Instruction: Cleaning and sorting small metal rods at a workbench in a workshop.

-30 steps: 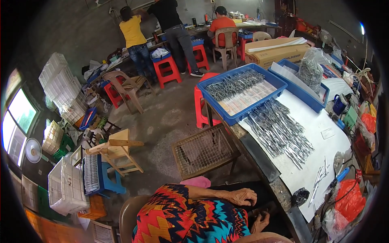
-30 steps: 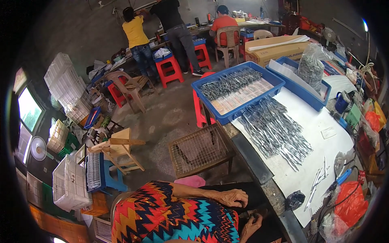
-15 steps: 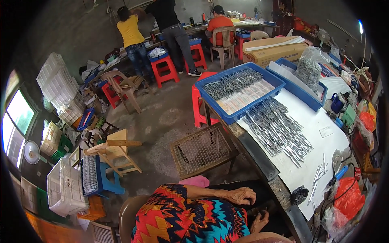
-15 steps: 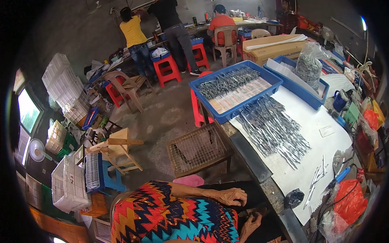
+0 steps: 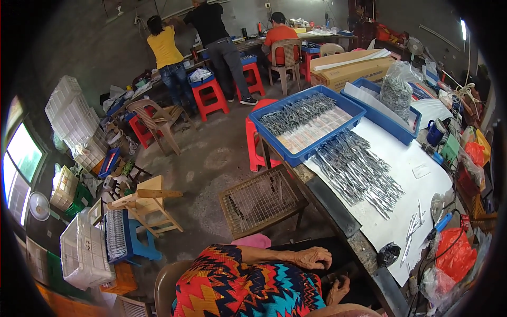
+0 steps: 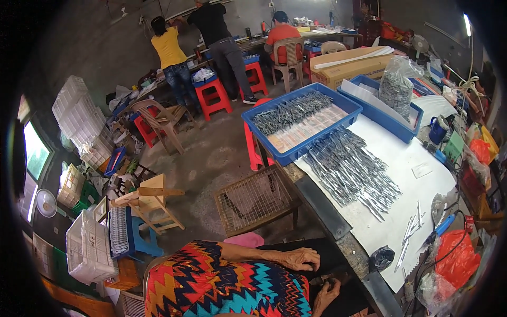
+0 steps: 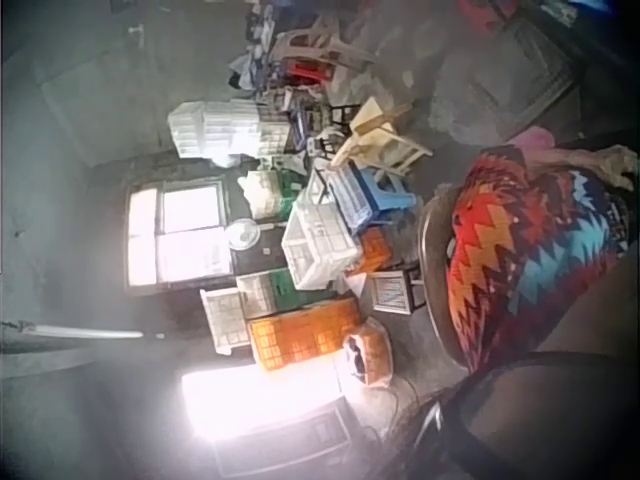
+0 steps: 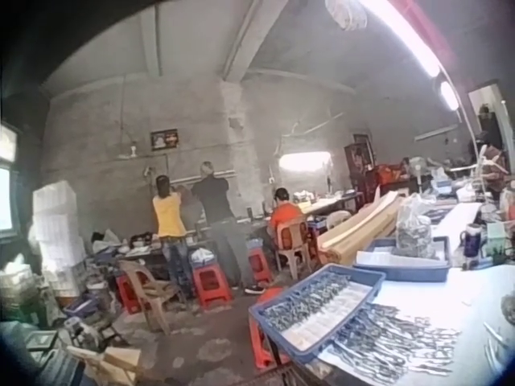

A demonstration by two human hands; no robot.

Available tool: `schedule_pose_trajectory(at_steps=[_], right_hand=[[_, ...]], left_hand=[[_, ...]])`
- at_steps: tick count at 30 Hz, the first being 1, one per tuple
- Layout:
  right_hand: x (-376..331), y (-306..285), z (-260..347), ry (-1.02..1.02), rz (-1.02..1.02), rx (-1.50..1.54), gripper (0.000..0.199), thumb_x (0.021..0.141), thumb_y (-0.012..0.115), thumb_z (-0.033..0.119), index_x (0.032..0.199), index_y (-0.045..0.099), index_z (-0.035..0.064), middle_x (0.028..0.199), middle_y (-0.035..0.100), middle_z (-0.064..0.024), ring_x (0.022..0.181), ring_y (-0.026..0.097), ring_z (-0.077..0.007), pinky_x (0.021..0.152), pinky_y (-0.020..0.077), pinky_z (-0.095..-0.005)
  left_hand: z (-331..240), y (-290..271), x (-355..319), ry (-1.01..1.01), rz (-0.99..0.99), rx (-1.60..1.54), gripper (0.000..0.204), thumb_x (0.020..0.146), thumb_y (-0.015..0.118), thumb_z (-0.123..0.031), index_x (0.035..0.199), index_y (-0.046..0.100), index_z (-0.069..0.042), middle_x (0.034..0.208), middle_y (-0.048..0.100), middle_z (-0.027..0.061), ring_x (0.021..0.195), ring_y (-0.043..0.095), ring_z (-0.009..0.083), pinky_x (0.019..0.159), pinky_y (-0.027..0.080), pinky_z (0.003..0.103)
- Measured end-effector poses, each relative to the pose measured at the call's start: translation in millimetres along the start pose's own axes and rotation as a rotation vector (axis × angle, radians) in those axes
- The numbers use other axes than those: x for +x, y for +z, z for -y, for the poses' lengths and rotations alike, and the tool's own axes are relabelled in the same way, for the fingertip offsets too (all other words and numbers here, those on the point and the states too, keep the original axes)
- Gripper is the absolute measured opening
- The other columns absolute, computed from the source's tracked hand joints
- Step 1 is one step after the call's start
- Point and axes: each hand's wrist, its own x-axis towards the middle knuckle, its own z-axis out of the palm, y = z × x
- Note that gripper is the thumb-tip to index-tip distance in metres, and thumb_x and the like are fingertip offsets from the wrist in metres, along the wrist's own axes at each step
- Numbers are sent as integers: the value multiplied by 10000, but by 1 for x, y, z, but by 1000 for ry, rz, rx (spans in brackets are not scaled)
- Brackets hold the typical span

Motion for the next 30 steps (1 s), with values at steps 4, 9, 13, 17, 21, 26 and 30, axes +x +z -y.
schedule_pose_trajectory(at_steps=[4, 9, 13, 17, 21, 26, 30], right_hand=[[1, 1, -9, -32, -8, 2, 167, 723, 480, -12, 886, 506, -37, 738, 525, -121, 628, 497, -188, 588, 437, -296], [1, 2, -13, -36, -9, 5, 163, 726, 475, -15, 885, 506, -39, 735, 522, -116, 624, 490, -181, 584, 433, -292], [0, 1, -11, -16, 2, 36, 156, 738, 472, -13, 888, 506, -43, 738, 523, -108, 621, 483, -173, 581, 428, -289], [0, 1, -6, -40, -19, 4, 140, 745, 487, -7, 879, 506, -39, 721, 519, -95, 602, 468, -156, 563, 417, -277], [1, 2, -10, 17, -7, -6, 129, 743, 503, -4, 869, 508, -31, 689, 507, -78, 580, 451, -141, 545, 407, -269], [0, -1, 6, 91, 26, 13, 142, 740, 473, 2, 859, 489, -75, 745, 521, -165, 668, 501, -244, 649, 410, -341], [0, -1, 2, 92, 28, 19, 141, 739, 472, -1, 856, 491, -76, 747, 521, -164, 669, 502, -244, 648, 410, -340]], left_hand=[[-2, -2, 1, -6, 15, -7, 91, 740, 554, -113, 799, 569, -45, 823, 550, 58, 812, 503, 220, 758, 355, 360], [0, -1, 0, -23, 20, -5, 95, 739, 553, -114, 801, 568, -44, 826, 548, 61, 817, 502, 219, 765, 354, 362], [0, 0, 0, -20, 25, 3, 97, 737, 554, -112, 805, 568, -44, 828, 545, 63, 820, 500, 220, 771, 351, 363], [-2, -1, 1, -21, -1, -11, 99, 716, 557, -108, 792, 572, -45, 811, 551, 63, 806, 505, 227, 763, 365, 361], [-1, 0, 1, -4, -22, -4, 103, 698, 559, -106, 779, 576, -46, 791, 560, 65, 792, 512, 232, 750, 382, 359], [3, 0, 0, -11, 20, -19, 92, 737, 553, -107, 802, 565, -43, 823, 541, 66, 816, 497, 220, 773, 351, 360], [0, 0, 1, -6, -21, -8, 99, 697, 561, -108, 774, 574, -46, 791, 558, 65, 796, 510, 233, 751, 383, 362]])
